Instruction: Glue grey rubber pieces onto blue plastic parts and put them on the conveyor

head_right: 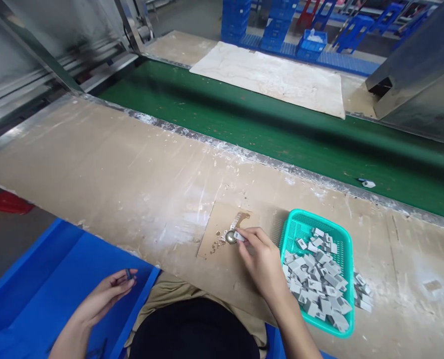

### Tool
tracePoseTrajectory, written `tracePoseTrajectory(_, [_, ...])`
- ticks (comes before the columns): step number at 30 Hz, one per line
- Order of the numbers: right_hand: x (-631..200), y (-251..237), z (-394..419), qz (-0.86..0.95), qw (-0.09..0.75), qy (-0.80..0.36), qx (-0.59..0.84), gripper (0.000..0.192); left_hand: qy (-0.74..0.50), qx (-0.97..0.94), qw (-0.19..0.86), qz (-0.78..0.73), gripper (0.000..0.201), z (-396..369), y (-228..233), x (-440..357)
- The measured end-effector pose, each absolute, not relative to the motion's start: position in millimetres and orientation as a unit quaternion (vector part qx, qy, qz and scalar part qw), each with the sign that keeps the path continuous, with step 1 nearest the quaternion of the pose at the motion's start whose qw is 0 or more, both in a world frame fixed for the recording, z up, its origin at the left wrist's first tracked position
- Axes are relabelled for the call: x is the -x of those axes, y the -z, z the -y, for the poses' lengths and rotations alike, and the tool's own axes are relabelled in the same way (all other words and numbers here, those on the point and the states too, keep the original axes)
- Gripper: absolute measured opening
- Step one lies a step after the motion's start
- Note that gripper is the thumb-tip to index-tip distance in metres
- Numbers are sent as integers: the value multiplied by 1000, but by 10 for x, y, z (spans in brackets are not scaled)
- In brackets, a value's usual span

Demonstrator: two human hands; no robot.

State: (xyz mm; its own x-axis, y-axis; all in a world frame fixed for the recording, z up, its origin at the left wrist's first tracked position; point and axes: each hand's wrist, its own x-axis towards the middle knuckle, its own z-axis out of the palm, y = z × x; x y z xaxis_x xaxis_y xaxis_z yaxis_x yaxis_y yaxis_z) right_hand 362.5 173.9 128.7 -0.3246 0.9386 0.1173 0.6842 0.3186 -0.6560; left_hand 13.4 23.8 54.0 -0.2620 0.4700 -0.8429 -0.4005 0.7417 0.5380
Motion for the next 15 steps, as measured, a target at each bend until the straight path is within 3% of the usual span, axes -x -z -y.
tracePoseTrajectory(5, [-3607, -1142, -1760, 797, 215, -259, 502, 26, -379, -41, 616, -689, 51, -280, -759, -281])
tracePoseTrajectory(9, [-3583, -1202, -1747, 774, 236, -280, 516, 24, -412, -68, 642, -643, 46, -390, -962, -564])
tracePoseTrajectory(15, [-3527, -1556, -1559, 609, 306, -479, 554, 18, -498, -112, 651, -562, 35, -765, -1246, -1311])
